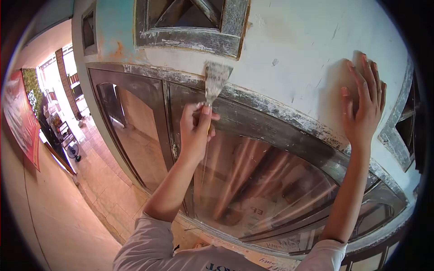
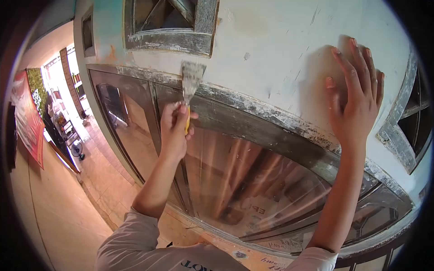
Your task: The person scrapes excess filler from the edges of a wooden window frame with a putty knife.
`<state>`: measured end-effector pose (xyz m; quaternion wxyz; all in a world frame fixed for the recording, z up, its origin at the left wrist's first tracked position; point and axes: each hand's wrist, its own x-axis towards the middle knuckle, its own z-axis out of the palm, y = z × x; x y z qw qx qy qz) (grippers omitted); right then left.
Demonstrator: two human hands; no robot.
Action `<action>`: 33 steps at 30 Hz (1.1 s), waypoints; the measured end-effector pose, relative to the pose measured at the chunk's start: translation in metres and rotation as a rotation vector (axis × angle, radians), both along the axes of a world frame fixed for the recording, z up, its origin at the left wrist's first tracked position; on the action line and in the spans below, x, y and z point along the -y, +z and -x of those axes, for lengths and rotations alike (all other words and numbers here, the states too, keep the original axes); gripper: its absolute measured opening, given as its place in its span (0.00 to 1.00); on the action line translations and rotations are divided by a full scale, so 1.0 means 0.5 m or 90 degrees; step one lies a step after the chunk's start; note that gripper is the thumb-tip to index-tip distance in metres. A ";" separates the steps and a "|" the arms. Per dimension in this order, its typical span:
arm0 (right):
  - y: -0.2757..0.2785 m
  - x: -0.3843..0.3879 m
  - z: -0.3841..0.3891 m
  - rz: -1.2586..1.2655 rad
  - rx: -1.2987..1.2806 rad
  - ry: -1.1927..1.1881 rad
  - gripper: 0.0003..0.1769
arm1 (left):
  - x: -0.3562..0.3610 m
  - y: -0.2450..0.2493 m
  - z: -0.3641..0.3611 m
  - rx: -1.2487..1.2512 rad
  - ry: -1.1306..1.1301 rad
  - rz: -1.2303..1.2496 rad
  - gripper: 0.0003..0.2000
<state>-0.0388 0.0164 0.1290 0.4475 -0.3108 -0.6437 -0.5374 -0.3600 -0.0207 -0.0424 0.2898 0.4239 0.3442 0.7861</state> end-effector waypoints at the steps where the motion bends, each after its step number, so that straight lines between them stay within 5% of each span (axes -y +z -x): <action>1: 0.001 -0.001 0.000 -0.001 0.002 0.003 0.22 | 0.000 0.015 0.001 0.001 0.000 0.001 0.11; 21: 0.006 -0.008 -0.008 -0.015 0.022 0.017 0.22 | 0.006 -0.057 -0.050 0.004 -0.015 0.010 0.12; 26: 0.008 -0.012 -0.012 -0.024 0.035 0.019 0.21 | 0.010 0.026 -0.042 0.013 -0.023 0.018 0.12; 33: 0.007 -0.015 -0.014 -0.032 0.036 0.042 0.20 | 0.017 -0.009 -0.052 0.038 -0.015 0.068 0.12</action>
